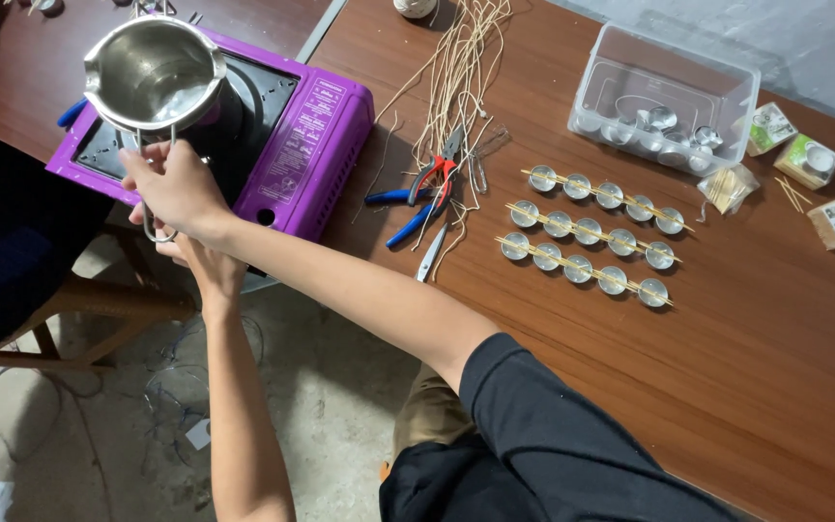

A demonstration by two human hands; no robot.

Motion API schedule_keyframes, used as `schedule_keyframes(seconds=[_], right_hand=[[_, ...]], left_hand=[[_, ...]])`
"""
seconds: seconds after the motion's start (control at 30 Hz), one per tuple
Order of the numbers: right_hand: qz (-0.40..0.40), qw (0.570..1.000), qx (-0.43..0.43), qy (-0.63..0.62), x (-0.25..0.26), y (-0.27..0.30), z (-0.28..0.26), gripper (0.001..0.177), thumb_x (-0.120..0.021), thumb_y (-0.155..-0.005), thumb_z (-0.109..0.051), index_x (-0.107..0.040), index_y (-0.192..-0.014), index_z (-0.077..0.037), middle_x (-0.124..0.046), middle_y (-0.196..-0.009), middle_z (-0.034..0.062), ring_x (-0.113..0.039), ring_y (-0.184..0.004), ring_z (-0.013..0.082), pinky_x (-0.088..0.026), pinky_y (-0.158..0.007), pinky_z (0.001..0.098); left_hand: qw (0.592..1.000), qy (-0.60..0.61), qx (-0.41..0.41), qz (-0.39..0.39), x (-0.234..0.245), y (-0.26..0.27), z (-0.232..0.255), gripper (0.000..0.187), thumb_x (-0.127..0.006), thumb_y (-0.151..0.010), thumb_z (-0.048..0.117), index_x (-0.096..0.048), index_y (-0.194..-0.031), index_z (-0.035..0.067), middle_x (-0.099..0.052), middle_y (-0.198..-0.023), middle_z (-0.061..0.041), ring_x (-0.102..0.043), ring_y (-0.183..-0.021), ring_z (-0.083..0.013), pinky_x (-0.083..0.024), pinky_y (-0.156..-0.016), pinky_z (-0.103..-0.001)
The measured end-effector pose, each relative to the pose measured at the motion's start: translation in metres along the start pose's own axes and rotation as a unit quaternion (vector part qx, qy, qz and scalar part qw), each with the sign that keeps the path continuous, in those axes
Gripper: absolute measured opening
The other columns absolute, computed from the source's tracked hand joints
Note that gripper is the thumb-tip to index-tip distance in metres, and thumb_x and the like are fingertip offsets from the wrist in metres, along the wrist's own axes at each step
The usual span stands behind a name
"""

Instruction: Arranging small metal cups and pouring melted wax into them to make candles.

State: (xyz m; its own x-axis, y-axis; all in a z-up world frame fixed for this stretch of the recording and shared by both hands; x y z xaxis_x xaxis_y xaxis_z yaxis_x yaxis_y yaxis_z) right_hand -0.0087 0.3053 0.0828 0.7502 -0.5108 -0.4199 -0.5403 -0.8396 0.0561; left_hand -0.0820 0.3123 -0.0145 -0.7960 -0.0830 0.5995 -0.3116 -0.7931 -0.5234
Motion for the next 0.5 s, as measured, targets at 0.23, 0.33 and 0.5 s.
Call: schedule_keyframes(seconds=[0.23, 0.33, 0.5], right_hand=[[-0.043, 0.996, -0.053, 0.062, 0.004, -0.005, 0.002, 0.033, -0.057, -0.095, -0.027, -0.06, -0.106, 0.004, -0.075, -0.089, 0.0192, -0.072, -0.056, 0.027, -0.048, -0.04, 0.0299], [-0.041, 0.997, -0.052, 0.031, 0.009, 0.0, -0.004, 0.039, -0.061, -0.09, -0.026, -0.058, -0.111, 0.005, -0.074, -0.091, 0.0219, -0.071, -0.058, 0.0234, -0.052, -0.048, 0.0285], [-0.075, 0.995, -0.07, 0.018, 0.013, 0.003, -0.008, 0.069, -0.066, -0.077, -0.039, -0.051, -0.125, 0.009, -0.069, -0.073, 0.0236, -0.073, -0.062, 0.0269, -0.056, -0.059, 0.0321]], left_hand=[[0.999, -0.019, -0.046, -0.008, -0.011, -0.008, -0.006, 0.043, -0.057, -0.1, 0.019, -0.052, -0.14, 0.005, -0.052, -0.129, -0.02, -0.041, -0.123, -0.04, -0.029, -0.099, -0.062], [0.997, -0.029, -0.072, -0.011, -0.017, -0.013, -0.006, 0.04, -0.055, -0.101, 0.015, -0.053, -0.139, 0.002, -0.056, -0.126, -0.024, -0.044, -0.12, -0.0415, -0.028, -0.097, -0.063], [0.996, 0.088, -0.011, -0.003, 0.006, -0.007, 0.023, 0.044, -0.055, -0.102, 0.021, -0.051, -0.142, 0.002, -0.037, -0.143, -0.022, -0.044, -0.129, -0.0346, -0.021, -0.109, -0.059]])
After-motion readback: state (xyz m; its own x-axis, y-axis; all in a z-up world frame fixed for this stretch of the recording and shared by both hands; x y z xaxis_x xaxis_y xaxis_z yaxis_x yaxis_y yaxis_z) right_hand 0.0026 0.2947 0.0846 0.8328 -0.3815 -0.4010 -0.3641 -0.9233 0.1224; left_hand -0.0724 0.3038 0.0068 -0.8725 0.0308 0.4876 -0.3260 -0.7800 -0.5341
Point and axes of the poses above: each hand's wrist, its own y-axis away from the middle knuckle, its own x-axis out of the back of the hand, z = x × y, the point moved 4 cm from there along -y, towards the middle knuckle
